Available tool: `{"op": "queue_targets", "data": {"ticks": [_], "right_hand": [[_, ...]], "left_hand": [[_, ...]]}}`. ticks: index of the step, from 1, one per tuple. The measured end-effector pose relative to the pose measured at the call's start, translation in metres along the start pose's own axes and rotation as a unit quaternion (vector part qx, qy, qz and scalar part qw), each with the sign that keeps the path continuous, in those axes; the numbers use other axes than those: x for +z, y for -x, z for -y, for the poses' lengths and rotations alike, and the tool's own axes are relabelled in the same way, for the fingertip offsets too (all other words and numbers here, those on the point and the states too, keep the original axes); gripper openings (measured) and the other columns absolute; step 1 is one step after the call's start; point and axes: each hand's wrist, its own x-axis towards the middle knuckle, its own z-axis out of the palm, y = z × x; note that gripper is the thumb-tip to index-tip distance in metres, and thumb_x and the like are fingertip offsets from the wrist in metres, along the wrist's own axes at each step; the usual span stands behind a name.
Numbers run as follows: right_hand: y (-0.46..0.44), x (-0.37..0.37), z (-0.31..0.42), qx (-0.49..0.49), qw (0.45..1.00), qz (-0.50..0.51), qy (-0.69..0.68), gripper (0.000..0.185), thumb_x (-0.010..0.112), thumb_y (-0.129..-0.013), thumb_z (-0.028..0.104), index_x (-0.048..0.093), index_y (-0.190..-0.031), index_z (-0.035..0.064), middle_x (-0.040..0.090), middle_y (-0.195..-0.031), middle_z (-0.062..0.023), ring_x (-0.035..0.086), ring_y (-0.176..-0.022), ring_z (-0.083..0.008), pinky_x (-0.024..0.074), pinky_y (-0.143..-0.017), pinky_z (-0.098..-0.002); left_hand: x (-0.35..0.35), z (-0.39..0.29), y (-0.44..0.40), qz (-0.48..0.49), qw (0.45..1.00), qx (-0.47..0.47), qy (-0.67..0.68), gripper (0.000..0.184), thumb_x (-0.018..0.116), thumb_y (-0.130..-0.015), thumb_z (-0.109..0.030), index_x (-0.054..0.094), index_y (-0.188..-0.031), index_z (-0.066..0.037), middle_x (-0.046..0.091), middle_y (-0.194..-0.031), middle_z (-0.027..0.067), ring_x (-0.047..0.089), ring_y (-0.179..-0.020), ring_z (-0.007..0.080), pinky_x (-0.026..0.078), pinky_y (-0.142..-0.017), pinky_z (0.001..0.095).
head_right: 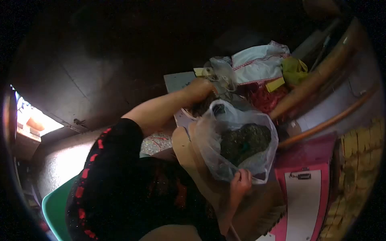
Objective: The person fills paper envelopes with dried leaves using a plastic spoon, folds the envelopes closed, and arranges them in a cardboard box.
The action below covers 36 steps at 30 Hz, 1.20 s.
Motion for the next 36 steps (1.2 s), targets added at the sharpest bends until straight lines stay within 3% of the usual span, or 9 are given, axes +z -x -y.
{"op": "queue_targets", "data": {"ticks": [2, 7, 9, 11, 13, 14, 18, 29, 36], "right_hand": [[0.001, 0.0, 0.006, 0.017, 1.0, -0.002, 0.003, 0.01, 0.055, -0.08, 0.001, 0.062, -0.086, 0.0016, 0.06, -0.087, -0.0154, 0.059, -0.08, -0.0354, 0.048, -0.07, -0.0409], [0.002, 0.001, 0.011, 0.029, 1.0, -0.002, -0.009, 0.01, 0.056, -0.077, 0.001, 0.063, -0.085, -0.0004, 0.06, -0.083, -0.0152, 0.059, -0.078, -0.0332, 0.0485, -0.071, -0.0381], [0.004, 0.001, 0.011, 0.024, 1.0, 0.001, -0.014, 0.01, 0.056, -0.078, 0.001, 0.063, -0.085, -0.0006, 0.06, -0.083, -0.0151, 0.059, -0.077, -0.0327, 0.0486, -0.07, -0.0379], [0.004, 0.001, 0.012, 0.015, 1.0, 0.002, -0.019, 0.01, 0.056, -0.078, 0.001, 0.063, -0.084, -0.0007, 0.061, -0.083, -0.015, 0.059, -0.076, -0.0322, 0.0487, -0.07, -0.0378], [0.006, 0.002, 0.015, 0.02, 1.0, -0.005, -0.023, 0.009, 0.056, -0.078, 0.0, 0.063, -0.084, -0.0005, 0.061, -0.082, -0.015, 0.059, -0.075, -0.0317, 0.0487, -0.07, -0.0375], [0.007, 0.002, 0.015, 0.021, 1.0, -0.005, -0.022, 0.009, 0.056, -0.078, 0.0, 0.063, -0.084, -0.0005, 0.061, -0.082, -0.015, 0.059, -0.075, -0.0317, 0.0487, -0.07, -0.0375], [0.013, 0.005, 0.013, 0.032, 0.999, -0.012, -0.019, 0.007, 0.056, -0.079, 0.0, 0.062, -0.082, -0.0001, 0.061, -0.08, -0.0148, 0.059, -0.074, -0.0314, 0.0483, -0.069, -0.0367], [0.016, 0.006, 0.007, 0.03, 0.999, -0.008, -0.01, 0.005, 0.057, -0.078, 0.001, 0.061, -0.08, -0.0004, 0.06, -0.078, -0.0147, 0.059, -0.074, -0.0318, 0.048, -0.069, -0.0369], [0.016, 0.007, 0.005, 0.031, 0.999, 0.008, -0.014, 0.006, 0.056, -0.078, 0.0, 0.061, -0.081, -0.0003, 0.06, -0.079, -0.0152, 0.059, -0.074, -0.0328, 0.0479, -0.07, -0.0375]], "left_hand": [[-0.028, -0.02, -0.004, 0.099, 0.987, -0.084, -0.091, 0.012, 0.064, -0.073, -0.015, 0.067, -0.077, -0.004, 0.067, -0.083, 0.018, 0.066, -0.085, 0.0357, 0.052, -0.071, 0.0461], [-0.023, -0.008, -0.002, 0.054, 0.992, -0.103, -0.049, 0.032, 0.068, -0.075, -0.024, 0.062, -0.101, -0.007, 0.065, -0.096, 0.0175, 0.064, -0.093, 0.0351, 0.051, -0.076, 0.0456], [-0.009, 0.007, -0.006, -0.083, 0.991, -0.008, -0.105, 0.032, 0.067, -0.075, -0.024, 0.063, -0.104, -0.01, 0.065, -0.093, 0.0173, 0.064, -0.089, 0.0351, 0.051, -0.076, 0.046], [-0.002, 0.012, -0.019, -0.102, 0.992, 0.038, -0.069, 0.029, 0.066, -0.074, -0.019, 0.065, -0.102, -0.011, 0.066, -0.094, 0.018, 0.065, -0.091, 0.0345, 0.051, -0.076, 0.0463], [-0.017, -0.002, -0.032, 0.226, 0.965, -0.103, -0.088, 0.025, 0.063, -0.072, -0.013, 0.069, -0.097, -0.01, 0.067, -0.096, 0.0185, 0.065, -0.093, 0.0358, 0.051, -0.077, 0.0464], [-0.014, 0.001, -0.038, 0.248, 0.959, -0.131, -0.043, 0.022, 0.06, -0.071, -0.009, 0.069, -0.091, -0.005, 0.068, -0.098, 0.0201, 0.065, -0.093, 0.0372, 0.052, -0.077, 0.0457], [-0.021, -0.005, -0.044, 0.224, 0.96, -0.163, -0.046, 0.02, 0.06, -0.074, -0.007, 0.068, -0.09, 0.003, 0.066, -0.098, 0.026, 0.065, -0.091, 0.0393, 0.053, -0.077, 0.0445], [-0.015, 0.003, -0.032, 0.108, 0.982, -0.084, -0.126, 0.015, 0.057, -0.071, -0.009, 0.068, -0.078, -0.001, 0.066, -0.085, 0.0252, 0.065, -0.085, 0.0389, 0.052, -0.072, 0.0477], [-0.023, -0.006, -0.042, 0.164, 0.978, -0.105, -0.076, 0.019, 0.06, -0.074, -0.015, 0.07, -0.082, 0.0, 0.067, -0.088, 0.0228, 0.066, -0.087, 0.0366, 0.052, -0.072, 0.0454]]}}
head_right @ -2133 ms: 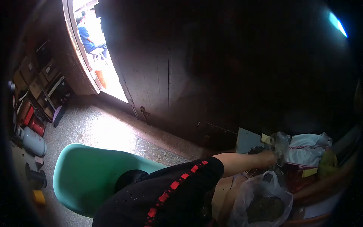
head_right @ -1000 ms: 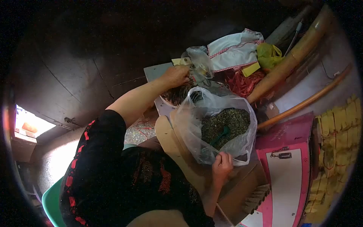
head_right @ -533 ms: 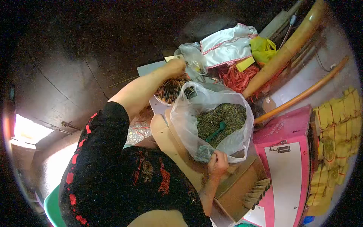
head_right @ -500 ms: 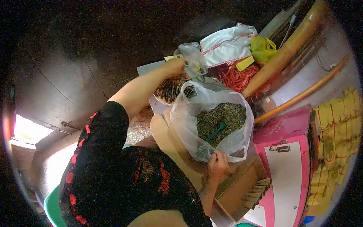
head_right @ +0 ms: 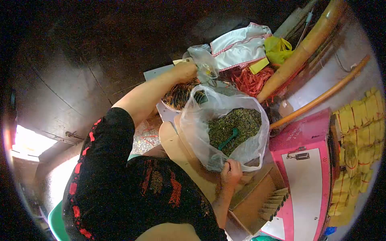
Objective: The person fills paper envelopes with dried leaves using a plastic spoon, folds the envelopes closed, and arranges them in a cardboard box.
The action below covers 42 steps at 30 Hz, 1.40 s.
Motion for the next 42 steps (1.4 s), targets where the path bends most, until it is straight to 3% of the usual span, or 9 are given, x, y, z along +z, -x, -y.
{"op": "queue_targets", "data": {"ticks": [13, 15, 17, 21, 22, 26, 34, 39, 42], "right_hand": [[0.003, 0.005, -0.005, -0.024, 1.0, -0.007, 0.013, 0.007, 0.058, -0.078, 0.004, 0.061, -0.084, 0.0025, 0.058, -0.077, -0.0144, 0.057, -0.071, -0.034, 0.0467, -0.064, -0.0403], [0.0, 0.003, 0.004, -0.016, 1.0, -0.011, -0.007, 0.007, 0.057, -0.077, 0.001, 0.061, -0.083, 0.0013, 0.058, -0.077, -0.0148, 0.057, -0.072, -0.0334, 0.0465, -0.065, -0.0394], [-0.001, 0.001, 0.006, -0.005, 1.0, -0.011, -0.023, 0.007, 0.056, -0.076, -0.001, 0.06, -0.082, 0.0001, 0.058, -0.077, -0.0153, 0.058, -0.073, -0.0329, 0.0463, -0.066, -0.0384], [-0.001, 0.0, 0.007, 0.005, 1.0, -0.004, -0.016, 0.007, 0.056, -0.076, -0.001, 0.06, -0.081, 0.0003, 0.059, -0.077, -0.0151, 0.058, -0.072, -0.0328, 0.0468, -0.067, -0.0384], [-0.002, 0.0, 0.008, 0.0, 1.0, -0.009, -0.024, 0.007, 0.055, -0.076, -0.001, 0.06, -0.081, 0.0002, 0.059, -0.077, -0.0151, 0.058, -0.072, -0.0327, 0.0469, -0.067, -0.0381], [0.0, 0.002, 0.002, 0.014, 1.0, -0.005, 0.008, 0.006, 0.056, -0.077, 0.0, 0.061, -0.081, 0.0003, 0.059, -0.077, -0.015, 0.058, -0.072, -0.0324, 0.0469, -0.066, -0.0373], [0.001, 0.001, 0.004, 0.024, 1.0, -0.009, -0.017, 0.006, 0.056, -0.078, 0.0, 0.061, -0.081, 0.0005, 0.059, -0.075, -0.0143, 0.058, -0.07, -0.0311, 0.047, -0.065, -0.0364], [-0.002, -0.002, 0.005, 0.028, 0.999, -0.015, -0.031, 0.007, 0.056, -0.077, -0.001, 0.061, -0.082, -0.0002, 0.059, -0.076, -0.0148, 0.058, -0.07, -0.0309, 0.047, -0.065, -0.0361], [-0.009, -0.011, 0.016, 0.034, 0.997, -0.062, -0.029, 0.008, 0.056, -0.077, -0.001, 0.062, -0.084, -0.0007, 0.06, -0.078, -0.0156, 0.059, -0.072, -0.0303, 0.0474, -0.066, -0.0364]], "left_hand": [[-0.01, -0.01, -0.011, 0.129, 0.978, -0.151, -0.056, 0.036, 0.071, -0.074, -0.027, 0.069, -0.105, -0.009, 0.066, -0.112, 0.0135, 0.064, -0.103, 0.0274, 0.052, -0.08, 0.043], [0.004, -0.003, -0.014, 0.089, 0.982, -0.16, -0.049, 0.039, 0.069, -0.075, -0.027, 0.067, -0.11, -0.009, 0.064, -0.116, 0.0121, 0.062, -0.107, 0.027, 0.051, -0.081, 0.0437], [0.004, -0.003, -0.011, 0.061, 0.985, -0.15, -0.055, 0.03, 0.062, -0.071, -0.016, 0.069, -0.097, -0.002, 0.068, -0.101, 0.0169, 0.067, -0.094, 0.0314, 0.054, -0.076, 0.0434], [-0.006, -0.014, -0.007, 0.057, 0.988, -0.131, -0.053, 0.032, 0.068, -0.075, -0.024, 0.068, -0.103, -0.008, 0.066, -0.111, 0.0154, 0.065, -0.099, 0.0281, 0.052, -0.078, 0.0433], [-0.009, -0.016, -0.002, 0.031, 0.994, -0.098, -0.039, 0.023, 0.068, -0.073, -0.025, 0.07, -0.089, -0.008, 0.068, -0.099, 0.018, 0.067, -0.093, 0.0292, 0.053, -0.075, 0.0414], [-0.003, -0.003, -0.008, -0.1, 0.993, -0.03, -0.051, 0.019, 0.068, -0.069, -0.023, 0.072, -0.079, -0.007, 0.068, -0.089, 0.0195, 0.067, -0.081, 0.0358, 0.053, -0.071, 0.0458], [-0.059, 0.002, -0.005, -0.211, 0.976, -0.05, 0.03, 0.024, 0.06, -0.08, -0.029, 0.071, -0.081, -0.009, 0.067, -0.081, 0.017, 0.064, -0.081, 0.036, 0.051, -0.074, 0.0458], [-0.104, 0.0, 0.011, -0.269, 0.95, -0.032, 0.158, 0.03, 0.064, -0.08, -0.035, 0.07, -0.082, -0.005, 0.067, -0.076, 0.016, 0.066, -0.071, 0.0299, 0.05, -0.065, 0.0384], [-0.107, -0.018, 0.026, -0.195, 0.918, -0.025, 0.344, 0.032, 0.069, -0.083, -0.031, 0.068, -0.077, 0.0, 0.064, -0.065, 0.0048, 0.059, -0.062, 0.0104, 0.047, -0.058, 0.0285]]}}
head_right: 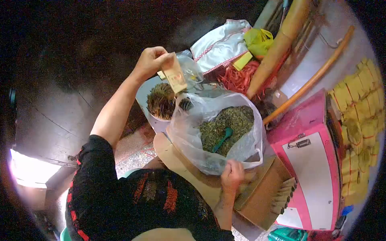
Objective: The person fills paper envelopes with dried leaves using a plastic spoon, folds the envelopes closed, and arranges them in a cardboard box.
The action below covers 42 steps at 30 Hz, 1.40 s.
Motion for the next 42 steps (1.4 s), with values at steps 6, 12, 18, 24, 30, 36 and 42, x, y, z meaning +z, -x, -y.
{"op": "queue_targets", "data": {"ticks": [6, 12, 18, 24, 30, 36, 42], "right_hand": [[-0.041, 0.002, 0.043, -0.011, 0.998, -0.034, -0.049, 0.013, 0.058, -0.08, 0.002, 0.063, -0.092, 0.0006, 0.063, -0.089, -0.0145, 0.06, -0.079, -0.03, 0.049, -0.068, -0.0364], [-0.058, 0.033, 0.05, 0.173, 0.883, 0.021, -0.435, 0.028, 0.065, -0.085, 0.011, 0.059, -0.108, -0.0022, 0.061, -0.094, -0.0063, 0.053, -0.068, -0.008, 0.0434, -0.059, -0.0201], [-0.043, 0.053, 0.033, 0.222, 0.812, -0.023, -0.539, 0.014, 0.065, -0.086, 0.013, 0.061, -0.093, 0.0011, 0.062, -0.076, -0.0016, 0.052, -0.058, -0.0063, 0.0406, -0.05, -0.0202], [-0.035, 0.058, 0.028, 0.204, 0.832, -0.022, -0.515, 0.011, 0.061, -0.085, 0.005, 0.061, -0.095, 0.0005, 0.061, -0.079, -0.0011, 0.053, -0.061, -0.0076, 0.0429, -0.052, -0.0215], [-0.05, 0.024, 0.045, 0.024, 0.971, -0.145, -0.19, 0.026, 0.062, -0.082, 0.003, 0.062, -0.108, 0.0007, 0.06, -0.102, -0.0045, 0.055, -0.083, -0.0128, 0.0464, -0.069, -0.0243], [-0.068, 0.009, 0.069, -0.157, 0.982, -0.106, -0.018, 0.032, 0.065, -0.077, 0.005, 0.063, -0.11, 0.0003, 0.061, -0.113, -0.0153, 0.06, -0.098, -0.0309, 0.0487, -0.082, -0.0369], [-0.065, 0.012, 0.066, -0.19, 0.972, -0.125, 0.068, 0.029, 0.065, -0.074, 0.005, 0.064, -0.104, 0.004, 0.06, -0.104, -0.0123, 0.059, -0.086, -0.027, 0.0489, -0.075, -0.0352]], "left_hand": [[0.06, -0.033, 0.058, 0.169, 0.969, -0.038, 0.178, 0.025, 0.071, -0.085, -0.025, 0.062, -0.074, -0.004, 0.06, -0.066, -0.0027, 0.051, -0.06, 0.004, 0.042, -0.053, 0.0237], [0.118, -0.063, 0.098, 0.233, 0.945, -0.028, 0.228, 0.023, 0.072, -0.085, -0.022, 0.061, -0.073, -0.006, 0.057, -0.064, -0.0056, 0.05, -0.061, 0.0033, 0.041, -0.054, 0.0217], [0.136, -0.055, 0.128, 0.246, 0.893, -0.021, 0.377, 0.034, 0.072, -0.082, -0.026, 0.06, -0.104, -0.003, 0.064, -0.088, 0.0029, 0.059, -0.081, 0.0078, 0.049, -0.074, 0.0251], [0.154, -0.047, 0.175, 0.383, 0.828, -0.156, 0.378, 0.044, 0.064, -0.09, -0.027, 0.052, -0.125, -0.002, 0.062, -0.11, 0.0084, 0.058, -0.103, 0.0178, 0.046, -0.09, 0.0328], [0.153, -0.046, 0.174, 0.3, 0.93, 0.082, 0.196, 0.032, 0.05, -0.098, -0.015, 0.051, -0.127, -0.001, 0.063, -0.11, 0.0129, 0.06, -0.104, 0.0215, 0.046, -0.091, 0.0319], [0.157, -0.049, 0.177, 0.264, 0.939, 0.106, 0.191, 0.029, 0.058, -0.09, -0.012, 0.054, -0.117, -0.001, 0.062, -0.095, 0.0209, 0.061, -0.088, 0.037, 0.048, -0.077, 0.0407], [0.151, -0.05, 0.174, 0.265, 0.948, 0.06, 0.164, 0.03, 0.063, -0.085, -0.012, 0.054, -0.112, -0.002, 0.061, -0.094, 0.0202, 0.06, -0.088, 0.0394, 0.048, -0.078, 0.0414]]}}
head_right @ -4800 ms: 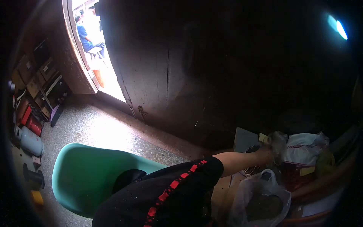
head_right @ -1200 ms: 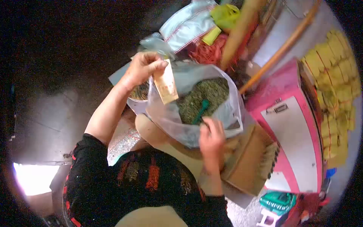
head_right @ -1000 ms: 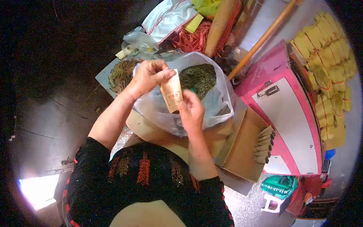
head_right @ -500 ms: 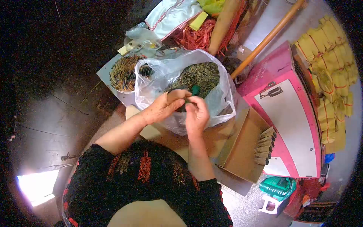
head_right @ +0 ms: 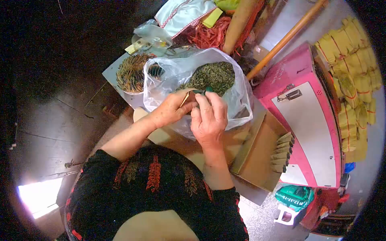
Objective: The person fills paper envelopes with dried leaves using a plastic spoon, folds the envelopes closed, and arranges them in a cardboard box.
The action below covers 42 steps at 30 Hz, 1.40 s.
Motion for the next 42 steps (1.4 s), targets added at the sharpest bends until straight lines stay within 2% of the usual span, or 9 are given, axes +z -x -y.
{"op": "queue_targets", "data": {"ticks": [2, 4, 12, 14, 18, 21, 26, 35, 42], "right_hand": [[0.001, -0.005, -0.001, 0.043, 0.998, 0.02, -0.03, 0.029, 0.065, -0.072, 0.003, 0.063, -0.102, 0.004, 0.059, -0.101, -0.0117, 0.058, -0.082, -0.0257, 0.0479, -0.07, -0.0339], [-0.004, -0.005, -0.001, 0.083, 0.992, 0.026, -0.096, 0.027, 0.063, -0.069, 0.0, 0.061, -0.096, 0.004, 0.057, -0.093, -0.0104, 0.053, -0.073, -0.0221, 0.0437, -0.06, -0.0312], [-0.005, -0.01, -0.01, 0.101, 0.989, 0.062, -0.093, 0.024, 0.064, -0.069, 0.0, 0.06, -0.093, 0.0039, 0.056, -0.088, -0.0093, 0.051, -0.07, -0.0201, 0.0427, -0.059, -0.0299], [-0.004, -0.01, -0.009, 0.131, 0.979, 0.08, -0.133, 0.023, 0.062, -0.067, -0.002, 0.057, -0.089, 0.0047, 0.056, -0.088, -0.0147, 0.057, -0.082, -0.0334, 0.0485, -0.071, -0.0404], [-0.001, -0.007, -0.01, 0.157, 0.975, 0.076, -0.14, 0.02, 0.063, -0.068, -0.003, 0.056, -0.085, 0.0049, 0.056, -0.087, -0.0141, 0.057, -0.081, -0.0329, 0.0483, -0.07, -0.04], [0.001, -0.006, -0.013, 0.145, 0.98, 0.083, -0.108, 0.019, 0.063, -0.068, -0.003, 0.057, -0.083, 0.005, 0.056, -0.087, -0.0127, 0.057, -0.078, -0.0323, 0.0478, -0.067, -0.0404], [0.003, -0.007, -0.014, -0.012, 0.999, 0.032, -0.005, 0.016, 0.062, -0.069, -0.007, 0.058, -0.078, 0.0049, 0.057, -0.08, -0.0094, 0.057, -0.069, -0.027, 0.0471, -0.06, -0.0355], [0.009, -0.003, -0.014, 0.055, 0.996, 0.061, -0.044, 0.014, 0.062, -0.07, -0.005, 0.06, -0.081, 0.0035, 0.061, -0.085, -0.0128, 0.061, -0.07, -0.0297, 0.0492, -0.061, -0.0356], [0.012, -0.005, -0.011, 0.081, 0.991, 0.086, -0.057, 0.022, 0.062, -0.07, -0.005, 0.062, -0.092, 0.0, 0.065, -0.088, -0.0146, 0.063, -0.076, -0.03, 0.0513, -0.067, -0.0368]], "left_hand": [[0.001, 0.0, -0.002, 0.003, 1.0, -0.01, 0.0, 0.031, 0.064, -0.084, -0.012, 0.055, -0.112, -0.002, 0.061, -0.096, 0.0197, 0.059, -0.09, 0.0395, 0.048, -0.079, 0.0415], [0.002, 0.006, -0.002, -0.024, 0.994, 0.081, -0.071, 0.034, 0.066, -0.081, -0.012, 0.055, -0.112, -0.003, 0.061, -0.1, 0.0185, 0.058, -0.096, 0.0382, 0.047, -0.083, 0.0424], [0.0, 0.006, -0.006, 0.029, 0.991, 0.062, -0.111, 0.039, 0.071, -0.076, -0.01, 0.058, -0.112, -0.004, 0.061, -0.105, 0.0169, 0.057, -0.1, 0.0375, 0.046, -0.087, 0.0426], [0.001, 0.008, -0.006, 0.038, 0.99, 0.066, -0.116, 0.039, 0.072, -0.076, -0.011, 0.058, -0.112, -0.004, 0.062, -0.105, 0.0167, 0.057, -0.1, 0.0373, 0.046, -0.087, 0.0427], [0.001, 0.006, -0.005, 0.045, 0.992, 0.052, -0.106, 0.04, 0.072, -0.075, -0.011, 0.058, -0.111, -0.005, 0.062, -0.104, 0.0163, 0.058, -0.1, 0.0366, 0.047, -0.086, 0.0422], [-0.001, 0.001, -0.006, 0.063, 0.994, 0.028, -0.082, 0.04, 0.072, -0.076, -0.012, 0.058, -0.113, -0.004, 0.063, -0.104, 0.0159, 0.06, -0.098, 0.0338, 0.048, -0.085, 0.0396], [0.0, 0.011, -0.008, 0.085, 0.993, -0.063, 0.047, 0.039, 0.072, -0.08, -0.013, 0.058, -0.114, -0.001, 0.065, -0.102, 0.0127, 0.062, -0.096, 0.022, 0.048, -0.084, 0.0328], [0.004, 0.012, -0.005, 0.044, 0.993, 0.037, -0.107, 0.039, 0.073, -0.075, -0.015, 0.059, -0.11, -0.004, 0.063, -0.102, 0.0183, 0.06, -0.096, 0.0373, 0.047, -0.084, 0.0421], [-0.001, 0.007, -0.007, 0.061, 0.992, -0.014, -0.108, 0.042, 0.074, -0.071, -0.011, 0.059, -0.11, -0.005, 0.063, -0.103, 0.017, 0.058, -0.1, 0.0361, 0.046, -0.087, 0.0426]]}}
